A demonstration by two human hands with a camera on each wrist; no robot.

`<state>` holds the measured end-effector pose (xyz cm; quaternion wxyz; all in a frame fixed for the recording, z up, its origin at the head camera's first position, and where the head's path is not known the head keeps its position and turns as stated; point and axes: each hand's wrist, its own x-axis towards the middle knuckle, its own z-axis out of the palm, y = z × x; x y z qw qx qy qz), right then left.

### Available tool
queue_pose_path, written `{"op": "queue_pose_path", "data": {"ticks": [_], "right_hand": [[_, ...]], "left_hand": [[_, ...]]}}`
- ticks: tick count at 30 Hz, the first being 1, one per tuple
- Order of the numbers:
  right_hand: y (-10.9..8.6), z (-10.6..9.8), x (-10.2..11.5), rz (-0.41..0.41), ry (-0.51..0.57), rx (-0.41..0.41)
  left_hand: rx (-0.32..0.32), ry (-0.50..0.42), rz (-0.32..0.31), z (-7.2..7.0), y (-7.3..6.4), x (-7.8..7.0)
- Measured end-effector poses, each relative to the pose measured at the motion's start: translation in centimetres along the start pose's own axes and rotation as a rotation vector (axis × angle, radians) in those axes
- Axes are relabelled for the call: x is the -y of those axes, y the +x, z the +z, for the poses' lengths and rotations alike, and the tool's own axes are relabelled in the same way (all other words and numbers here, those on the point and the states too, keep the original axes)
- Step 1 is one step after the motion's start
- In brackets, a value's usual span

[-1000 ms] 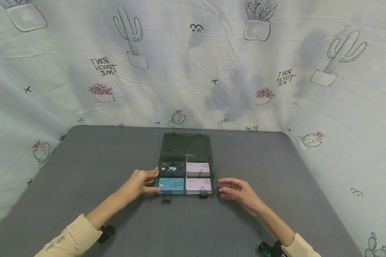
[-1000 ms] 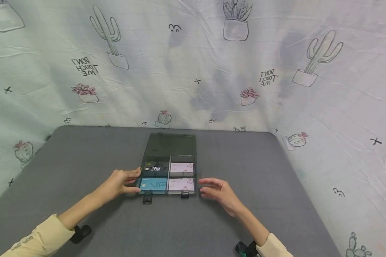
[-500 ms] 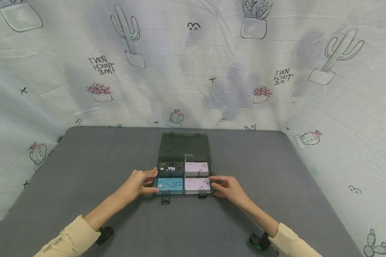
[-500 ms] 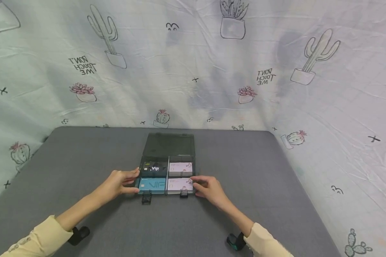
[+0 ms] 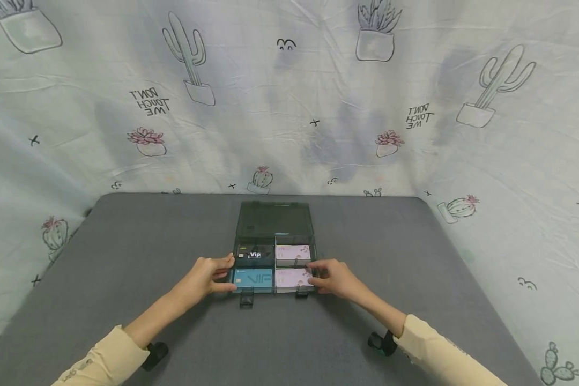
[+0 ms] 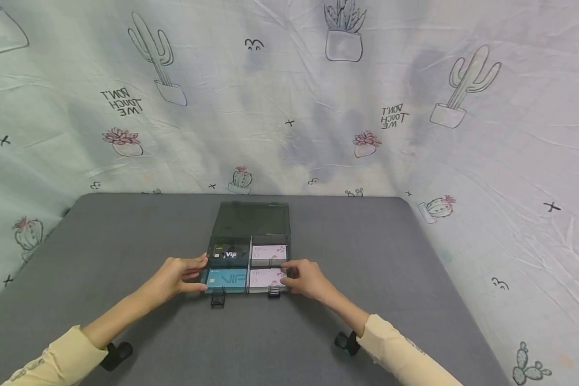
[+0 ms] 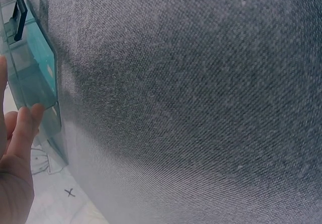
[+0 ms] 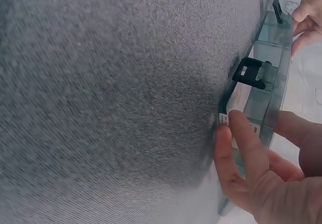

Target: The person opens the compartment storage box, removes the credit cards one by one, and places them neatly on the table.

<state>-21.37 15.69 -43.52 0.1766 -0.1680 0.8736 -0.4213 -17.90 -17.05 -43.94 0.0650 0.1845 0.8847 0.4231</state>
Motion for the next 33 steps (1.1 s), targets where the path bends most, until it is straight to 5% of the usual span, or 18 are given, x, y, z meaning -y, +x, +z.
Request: {"op": "queue_pose_path", "data": {"ticks": [15,33], "right_hand": [[1.2,0.5,1.5,0.068,-0.247,0.026],[0.8,1.1,1.8,0.057,-0.272,-0.065]], "left_hand": [[-0.001,-0.026,-0.007,-0.2,0.0,-0.1],[-0.004,0.020,0.011,-0.4,0.4,-0.1]]}}
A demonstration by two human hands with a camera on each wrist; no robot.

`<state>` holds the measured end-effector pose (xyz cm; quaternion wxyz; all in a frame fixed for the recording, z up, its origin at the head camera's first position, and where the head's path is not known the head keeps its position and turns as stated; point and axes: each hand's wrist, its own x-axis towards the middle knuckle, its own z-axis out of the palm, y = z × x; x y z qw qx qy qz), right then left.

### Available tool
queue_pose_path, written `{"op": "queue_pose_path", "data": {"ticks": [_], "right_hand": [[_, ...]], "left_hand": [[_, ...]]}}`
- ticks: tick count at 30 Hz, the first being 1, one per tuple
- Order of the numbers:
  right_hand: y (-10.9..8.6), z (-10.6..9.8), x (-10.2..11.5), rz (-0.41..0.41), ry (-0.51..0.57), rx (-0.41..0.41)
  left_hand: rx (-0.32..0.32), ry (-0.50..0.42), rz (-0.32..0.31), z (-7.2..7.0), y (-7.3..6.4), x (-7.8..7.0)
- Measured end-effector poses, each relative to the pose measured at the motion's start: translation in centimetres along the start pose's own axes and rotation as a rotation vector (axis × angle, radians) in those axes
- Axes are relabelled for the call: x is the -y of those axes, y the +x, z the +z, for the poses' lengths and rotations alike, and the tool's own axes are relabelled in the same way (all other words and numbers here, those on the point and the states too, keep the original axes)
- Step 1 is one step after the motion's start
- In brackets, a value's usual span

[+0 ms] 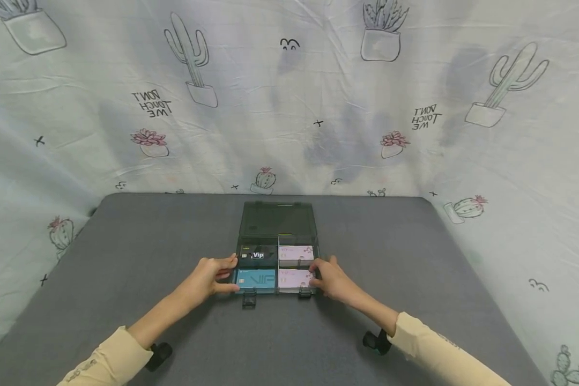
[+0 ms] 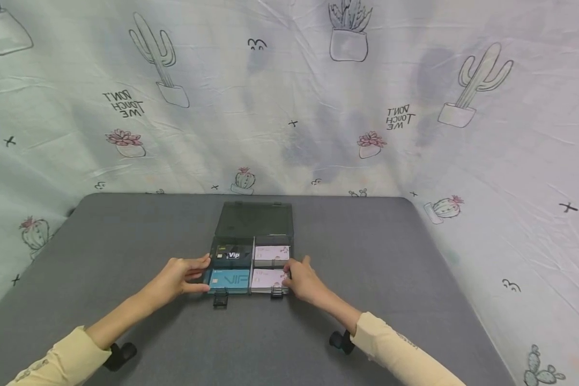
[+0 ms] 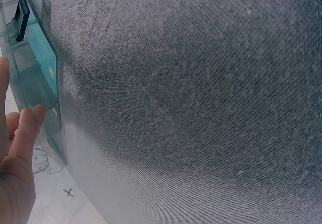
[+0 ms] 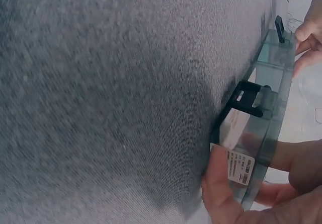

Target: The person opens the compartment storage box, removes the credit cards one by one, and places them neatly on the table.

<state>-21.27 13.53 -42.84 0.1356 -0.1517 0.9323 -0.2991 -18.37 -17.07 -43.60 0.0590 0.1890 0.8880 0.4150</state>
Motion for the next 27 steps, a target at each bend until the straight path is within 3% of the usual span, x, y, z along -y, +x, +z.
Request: {"op": "queue_pose_path", "data": {"ticks": [9,17,21,27], "right_hand": [[-0.5,1.1,-0.5,-0.123,0.018,-0.159],[-0.6,1.6,-0.5,-0.154,-0.012,-0.282],[-0.6,1.6,-0.6,-0.209,-0.053,-0.298],[-0.4,1.5,-0.9,-0.378,-0.117,-0.226]], "left_hand": [[-0.001,0.014,0.018,0.0,-0.1,0.3],[0.007,0.006,0.009,0.1,-0.3,0.4],[0.003,0.014,0.020,0.0,-0.4,0.6],[0.019,-0.006,0.008,0.0,-0.4,0.7]]}}
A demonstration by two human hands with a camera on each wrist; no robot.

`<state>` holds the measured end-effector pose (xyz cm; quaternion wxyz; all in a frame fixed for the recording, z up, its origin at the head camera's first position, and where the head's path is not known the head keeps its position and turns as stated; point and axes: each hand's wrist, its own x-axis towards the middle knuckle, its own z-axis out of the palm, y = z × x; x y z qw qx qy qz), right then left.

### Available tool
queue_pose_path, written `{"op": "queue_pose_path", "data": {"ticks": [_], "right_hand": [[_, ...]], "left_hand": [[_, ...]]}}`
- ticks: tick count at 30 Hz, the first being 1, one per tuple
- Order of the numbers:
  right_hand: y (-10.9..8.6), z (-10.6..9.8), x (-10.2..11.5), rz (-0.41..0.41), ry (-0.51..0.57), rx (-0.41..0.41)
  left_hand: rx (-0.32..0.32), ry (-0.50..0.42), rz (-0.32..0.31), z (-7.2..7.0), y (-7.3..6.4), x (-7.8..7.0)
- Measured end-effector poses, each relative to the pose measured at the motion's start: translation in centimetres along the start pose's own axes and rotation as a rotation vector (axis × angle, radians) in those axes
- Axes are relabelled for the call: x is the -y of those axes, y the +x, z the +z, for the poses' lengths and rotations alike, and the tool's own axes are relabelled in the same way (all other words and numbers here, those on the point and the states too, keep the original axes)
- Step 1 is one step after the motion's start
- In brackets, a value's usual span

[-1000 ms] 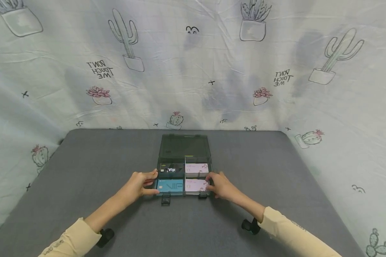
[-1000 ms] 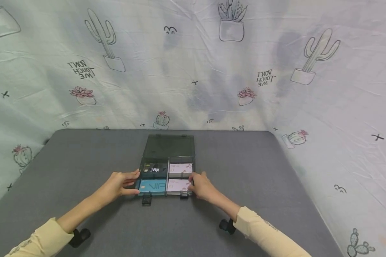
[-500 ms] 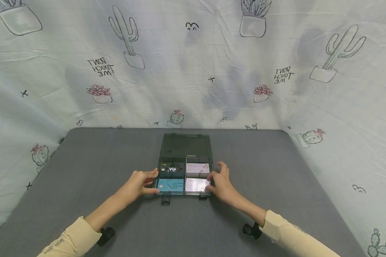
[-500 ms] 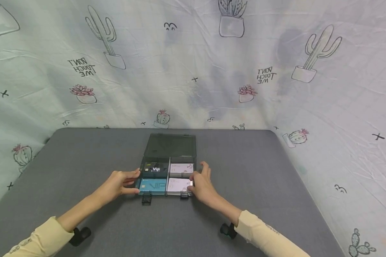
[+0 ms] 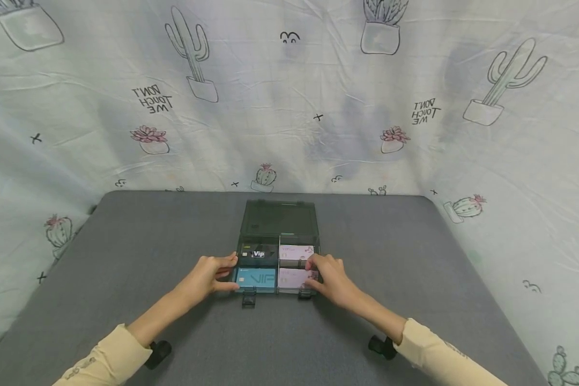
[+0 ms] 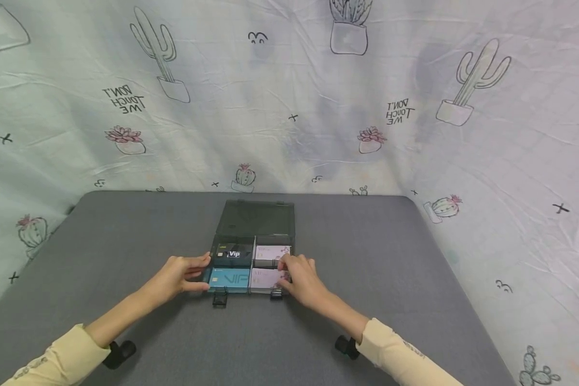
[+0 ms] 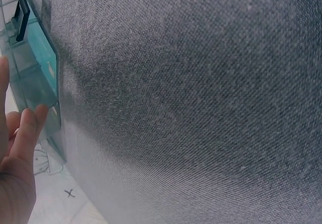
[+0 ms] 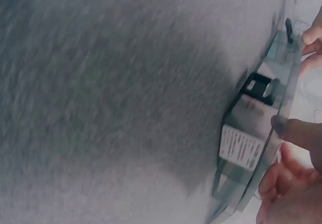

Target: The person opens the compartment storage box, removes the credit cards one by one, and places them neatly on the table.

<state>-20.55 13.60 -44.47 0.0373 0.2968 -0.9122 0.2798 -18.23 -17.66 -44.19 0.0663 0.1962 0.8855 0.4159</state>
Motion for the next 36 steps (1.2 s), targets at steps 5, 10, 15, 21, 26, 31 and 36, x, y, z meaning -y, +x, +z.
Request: {"op": "queue_pose_path", "data": {"ticks": [5,10,15,21,26,31,36], "right_hand": [[0.6,-0.6,-1.1,-0.185,0.001,0.035],[1.3,-1.6,-2.2,-0.132,0.166,0.086],[1.8,-2.5,-3.2,-0.061,0.339,0.161],[1.6,-3.4,-4.3,0.132,0.701,0.314],[1.3,-3.3,-4.8,0.235,0.852,0.386],[1.3,-3.0,-5.1,0.276,0.897,0.387],[1.3,-2.8,-5.2,0.231,0.867,0.373]], "left_hand": [[-0.004,0.006,-0.007,-0.1,0.2,-0.2],[-0.006,0.018,0.015,-0.2,0.5,-0.4],[-0.014,0.006,0.003,0.0,0.6,-0.5],[-0.006,-0.013,-0.010,0.1,0.7,-0.5],[-0.006,-0.019,-0.022,0.0,0.8,-0.7],[-0.006,-0.042,-0.038,0.0,0.9,-0.7],[-0.009,-0.056,-0.040,0.1,0.8,-0.5]]}}
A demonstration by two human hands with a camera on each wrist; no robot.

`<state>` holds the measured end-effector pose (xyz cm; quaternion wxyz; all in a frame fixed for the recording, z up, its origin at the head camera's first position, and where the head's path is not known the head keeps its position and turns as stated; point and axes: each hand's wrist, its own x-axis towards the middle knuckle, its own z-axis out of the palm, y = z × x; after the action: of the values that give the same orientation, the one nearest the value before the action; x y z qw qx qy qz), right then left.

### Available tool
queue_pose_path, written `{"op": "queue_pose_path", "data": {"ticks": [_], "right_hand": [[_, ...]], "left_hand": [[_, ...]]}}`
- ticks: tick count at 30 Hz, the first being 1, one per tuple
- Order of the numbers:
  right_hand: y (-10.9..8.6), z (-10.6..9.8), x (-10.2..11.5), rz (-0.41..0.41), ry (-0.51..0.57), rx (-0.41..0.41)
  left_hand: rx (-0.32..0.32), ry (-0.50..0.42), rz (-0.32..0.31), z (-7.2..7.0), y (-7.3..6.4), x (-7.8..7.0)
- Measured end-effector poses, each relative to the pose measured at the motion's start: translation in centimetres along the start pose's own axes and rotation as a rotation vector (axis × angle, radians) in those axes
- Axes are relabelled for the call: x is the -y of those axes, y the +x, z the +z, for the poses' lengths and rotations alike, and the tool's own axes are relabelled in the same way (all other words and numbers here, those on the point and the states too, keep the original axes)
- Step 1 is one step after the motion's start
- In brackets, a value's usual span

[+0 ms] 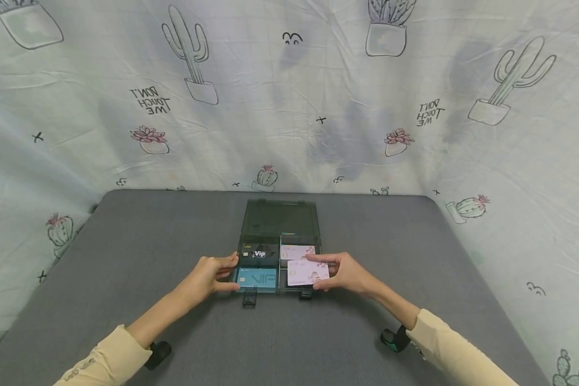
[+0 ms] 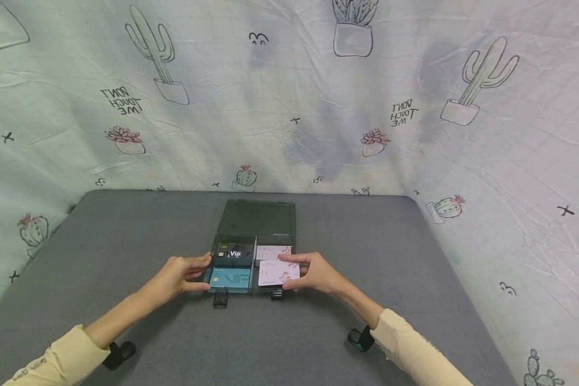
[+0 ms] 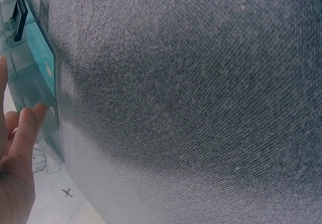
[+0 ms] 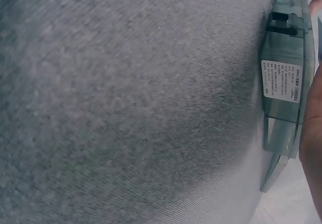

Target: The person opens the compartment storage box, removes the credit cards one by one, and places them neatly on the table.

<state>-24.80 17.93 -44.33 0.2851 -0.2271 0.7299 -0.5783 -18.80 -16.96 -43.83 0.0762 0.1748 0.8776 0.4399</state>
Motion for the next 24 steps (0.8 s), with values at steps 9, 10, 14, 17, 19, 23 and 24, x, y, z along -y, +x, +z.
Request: {"op": "queue_pose_path", "data": {"ticks": [9,10,14,17,19,23,24], "right_hand": [[-0.3,0.1,-0.5,-0.120,0.032,0.003],[-0.4,0.1,-0.6,-0.126,0.039,0.007],[-0.8,0.0,-0.9,-0.140,0.048,0.028],[-1.1,0.0,-0.9,-0.135,0.048,0.041],[-1.3,0.0,-0.8,-0.128,0.052,0.047],[-1.7,0.0,-0.9,-0.126,0.062,0.056],[-1.8,0.0,-0.9,-0.129,0.061,0.058]], "left_hand": [[-0.010,0.015,0.002,0.2,-0.2,-0.2],[-0.010,0.016,0.002,0.3,-0.3,-0.2],[-0.011,0.020,0.005,0.5,-0.5,-0.3],[-0.014,0.025,0.010,0.6,-0.7,-0.3],[-0.017,0.025,0.011,0.7,-0.8,-0.3],[-0.021,0.024,0.012,0.9,-1.2,-0.3],[-0.023,0.025,0.013,0.9,-1.2,-0.3]]}}
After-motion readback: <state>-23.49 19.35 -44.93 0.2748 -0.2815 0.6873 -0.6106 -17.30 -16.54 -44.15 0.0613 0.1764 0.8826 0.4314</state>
